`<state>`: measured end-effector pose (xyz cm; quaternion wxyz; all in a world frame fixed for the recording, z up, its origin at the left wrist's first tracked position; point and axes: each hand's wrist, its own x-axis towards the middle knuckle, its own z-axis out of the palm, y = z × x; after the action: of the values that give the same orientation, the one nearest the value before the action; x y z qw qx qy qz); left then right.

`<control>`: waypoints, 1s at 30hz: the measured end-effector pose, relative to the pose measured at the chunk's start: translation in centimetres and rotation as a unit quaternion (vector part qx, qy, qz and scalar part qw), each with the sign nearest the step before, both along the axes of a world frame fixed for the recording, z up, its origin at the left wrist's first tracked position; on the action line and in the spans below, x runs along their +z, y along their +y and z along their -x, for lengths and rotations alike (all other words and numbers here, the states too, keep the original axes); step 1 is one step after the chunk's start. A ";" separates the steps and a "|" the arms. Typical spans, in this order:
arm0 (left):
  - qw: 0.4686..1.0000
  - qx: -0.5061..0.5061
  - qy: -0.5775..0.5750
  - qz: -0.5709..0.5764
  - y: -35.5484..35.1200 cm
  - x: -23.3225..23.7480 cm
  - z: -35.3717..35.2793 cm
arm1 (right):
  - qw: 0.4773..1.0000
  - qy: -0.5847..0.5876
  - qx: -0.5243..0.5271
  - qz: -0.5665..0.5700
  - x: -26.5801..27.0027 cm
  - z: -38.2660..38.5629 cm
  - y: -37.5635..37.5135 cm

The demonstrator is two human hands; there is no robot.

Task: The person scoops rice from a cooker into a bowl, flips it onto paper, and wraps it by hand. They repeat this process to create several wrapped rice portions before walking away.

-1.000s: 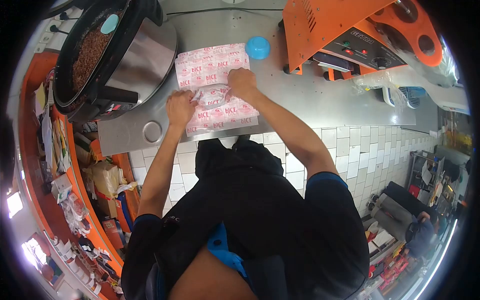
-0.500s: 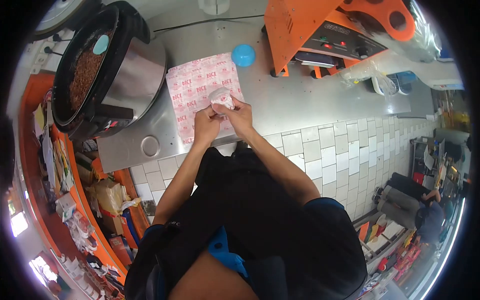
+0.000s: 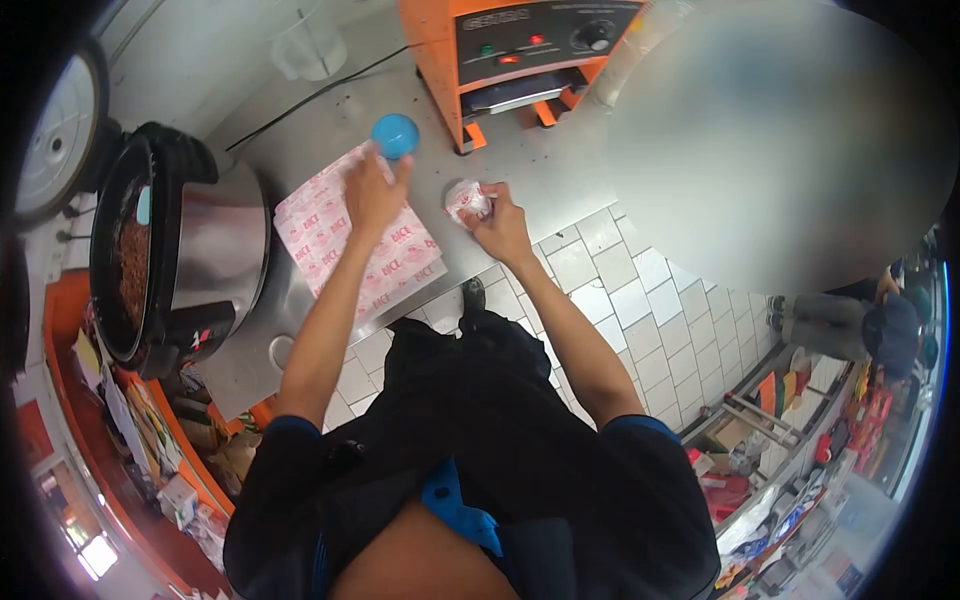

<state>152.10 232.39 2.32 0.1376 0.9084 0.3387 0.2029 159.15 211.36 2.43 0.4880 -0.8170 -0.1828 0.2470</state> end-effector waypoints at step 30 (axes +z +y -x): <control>0.567 0.064 -0.752 0.330 7.1 18.7 47.8 | 0.703 -0.567 0.429 -0.015 24.4 18.0 43.8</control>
<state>104.26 239.52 21.05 0.6194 0.2955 0.2137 0.6953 141.12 255.16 26.88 0.1457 -0.6288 -0.7593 -0.0825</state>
